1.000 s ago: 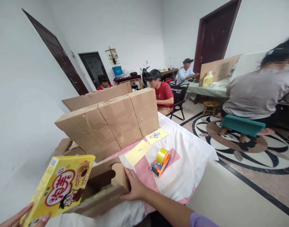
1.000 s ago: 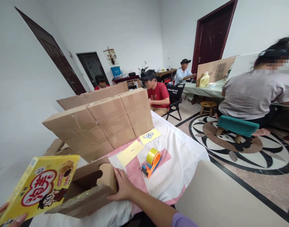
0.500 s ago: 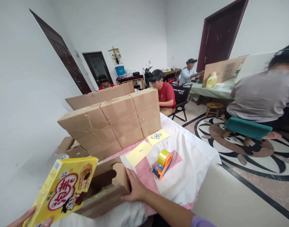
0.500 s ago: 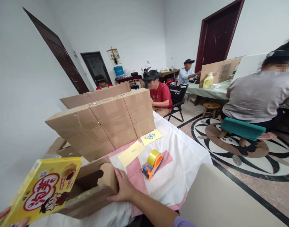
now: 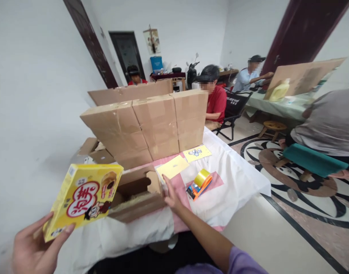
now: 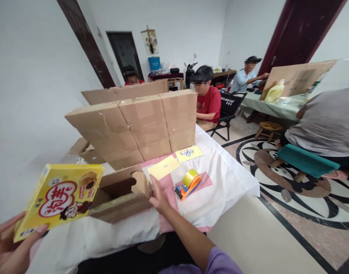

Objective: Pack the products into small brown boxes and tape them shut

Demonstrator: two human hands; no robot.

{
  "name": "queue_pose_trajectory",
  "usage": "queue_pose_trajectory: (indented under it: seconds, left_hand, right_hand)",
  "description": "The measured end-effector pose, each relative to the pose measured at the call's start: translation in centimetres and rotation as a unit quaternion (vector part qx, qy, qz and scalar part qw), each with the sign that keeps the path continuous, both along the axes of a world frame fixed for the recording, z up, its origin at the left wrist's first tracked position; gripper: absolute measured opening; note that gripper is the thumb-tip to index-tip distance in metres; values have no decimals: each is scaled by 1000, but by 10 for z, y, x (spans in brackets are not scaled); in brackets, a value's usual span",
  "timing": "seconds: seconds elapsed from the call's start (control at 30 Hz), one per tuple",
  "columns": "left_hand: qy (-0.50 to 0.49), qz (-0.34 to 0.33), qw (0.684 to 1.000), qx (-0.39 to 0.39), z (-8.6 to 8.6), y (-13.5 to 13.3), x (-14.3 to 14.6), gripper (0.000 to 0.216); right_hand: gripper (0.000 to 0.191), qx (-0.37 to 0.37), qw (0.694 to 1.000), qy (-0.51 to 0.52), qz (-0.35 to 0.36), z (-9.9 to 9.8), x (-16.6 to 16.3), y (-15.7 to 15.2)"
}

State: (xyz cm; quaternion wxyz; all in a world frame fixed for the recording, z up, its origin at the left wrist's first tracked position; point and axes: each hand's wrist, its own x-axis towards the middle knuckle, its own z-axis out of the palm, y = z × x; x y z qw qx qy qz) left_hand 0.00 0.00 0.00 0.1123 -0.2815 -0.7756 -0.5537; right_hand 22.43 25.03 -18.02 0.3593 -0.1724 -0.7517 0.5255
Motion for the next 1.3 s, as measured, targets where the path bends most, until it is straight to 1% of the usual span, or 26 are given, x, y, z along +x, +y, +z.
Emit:
queue_pose_trajectory:
  seconds: [0.03, 0.1, 0.13, 0.2, 0.27, 0.33, 0.4, 0.43, 0.5, 0.57, 0.6, 0.67, 0.8, 0.9, 0.97, 1.07, 1.13, 1.23, 1.3]
  left_hand:
    - [-24, 2, 1000, 14, -2, -2, -3, 62]
    - [-62, 1, 997, 46, -4, -8, -8, 70]
    - [-68, 0, 996, 57, -5, -10, -10, 73]
    - [-73, -6, 995, 65, -5, -15, -12, 75]
    - [-68, -5, 995, 66, -6, -18, -13, 75]
    - [-61, -6, 995, 76, -9, -18, -15, 74]
    - [-52, -15, 994, 97, -11, -17, -18, 72]
    - [-48, -24, 993, 107, -12, -16, -19, 71]
    - [-40, -42, 991, 119, -14, -15, -21, 69]
    - [-29, -54, 991, 121, -15, -14, -22, 68]
    - [-22, -60, 991, 121, -14, -13, -22, 67]
    - [-9, -80, 990, 117, -12, -10, -23, 66]
    - [57, -154, 982, 94, -5, 1, -27, 60]
    - [107, -225, 967, 57, 1, 11, -28, 55]
    - [121, -254, 959, 39, 5, 16, -28, 55]
    - [121, -277, 952, 46, 12, 26, -25, 57]
    - [111, -313, 942, 48, 18, 33, -23, 55]
    - [92, -362, 927, 19, 23, 47, -21, 45]
    - [86, -367, 926, 1, 25, 56, -21, 41]
  right_hand:
    - [81, 3, 1000, 9, -17, 13, 3, 4]
    - [61, 34, 998, 7, -48, 43, 5, 14]
    - [52, 53, 997, -6, -48, 59, 4, 20]
    - [45, 96, 994, -40, -31, 90, -2, 29]
    - [44, 148, 985, -93, -4, 113, -10, 34]
    - [38, 204, 966, -156, 32, 129, -17, 36]
    - [31, 249, 945, -204, 59, 138, -21, 36]
    - [31, 262, 938, -217, 69, 141, -22, 36]
    - [33, 283, 930, -219, 86, 144, -22, 36]
    - [31, 304, 925, -201, 107, 144, -21, 36]
    - [27, 312, 925, -185, 111, 143, -20, 36]
    - [20, 305, 937, -142, 101, 140, -17, 36]
    - [15, 215, 971, -49, 89, 130, -10, 36]
    - [19, 151, 986, 18, 71, 120, -4, 40]
    - [19, 120, 990, 46, 53, 113, 0, 43]
    - [15, 88, 995, 38, 39, 104, 6, 48]
    - [15, 75, 996, 27, 40, 99, 9, 51]
    - [17, 62, 997, 22, 43, 93, 12, 52]
    - [18, 56, 997, 20, 43, 89, 13, 51]
